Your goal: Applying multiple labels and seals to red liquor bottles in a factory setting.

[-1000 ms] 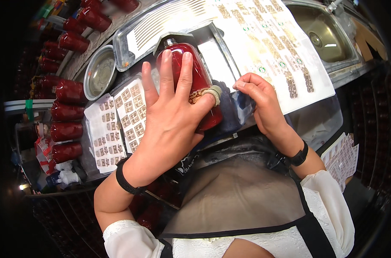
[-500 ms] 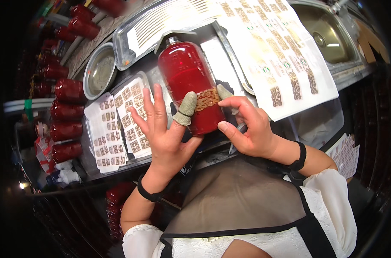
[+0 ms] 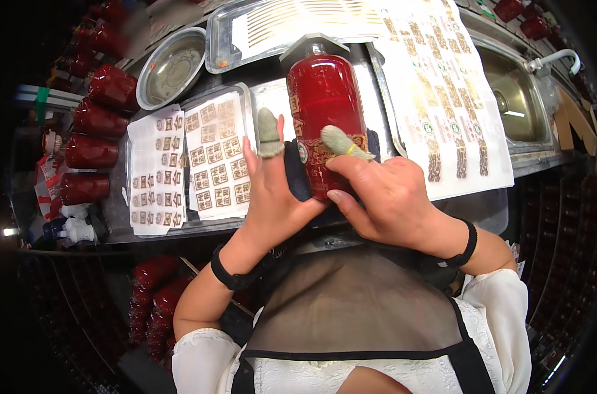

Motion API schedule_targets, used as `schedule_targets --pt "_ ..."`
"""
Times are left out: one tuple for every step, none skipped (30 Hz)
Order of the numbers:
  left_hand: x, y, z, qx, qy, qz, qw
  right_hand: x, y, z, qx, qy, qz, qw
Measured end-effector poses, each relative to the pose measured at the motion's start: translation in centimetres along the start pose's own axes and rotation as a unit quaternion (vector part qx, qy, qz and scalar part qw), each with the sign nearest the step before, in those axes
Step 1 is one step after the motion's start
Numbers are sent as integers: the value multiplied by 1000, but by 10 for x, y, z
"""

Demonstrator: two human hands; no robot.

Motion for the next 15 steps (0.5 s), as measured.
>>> schedule_targets --pt "-6 -1 3 -36 45 -47 997 -1 -2 1 -30 12 -13 999" --pt "-8 -1 4 -29 43 -56 997 -2 -4 2 -60 23 -30 997" --pt "-13 -1 8 -59 80 -104 990 -3 -5 2 -68 20 -40 997" --pt "-13 0 12 -77 114 -135 981 -2 -6 3 -70 30 -40 996" --pt "-12 -1 12 -64 97 -131 985 -1 -6 1 -19 2 -30 999" --pt "-10 -1 13 -60 78 -127 987 2 -5 1 2 -23 -6 1000" --pt "-5 -1 13 -26 74 -103 992 3 -1 -2 53 -18 -5 998" --pt "0 -1 12 -8 74 -88 993 6 4 -3 77 -28 11 997" --pt "7 -2 11 19 66 -37 997 9 10 0 73 -66 70 993" --pt "10 -1 12 27 72 -58 995 12 17 0 111 -107 101 983" --pt "17 -3 10 47 20 -4 999 15 26 0 74 -130 160 976" --pt "23 -4 9 63 -32 51 996 17 31 6 41 -123 195 972" --pt "27 -5 9 50 -58 65 995 17 35 8 47 -158 200 966" --pt "28 -7 9 46 -54 67 995 17 37 10 51 -193 195 960" --pt "29 -9 10 33 -84 74 993 17 39 13 45 -194 196 960"
Point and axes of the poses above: each hand's wrist, its own y-axis away from the middle knuckle, its own z-axis out of the palm, x = y × z, the point moved 3 cm from there along -y, towards the middle knuckle, and after that the axes turned 13 degrees about y, right-handed, at the moved point
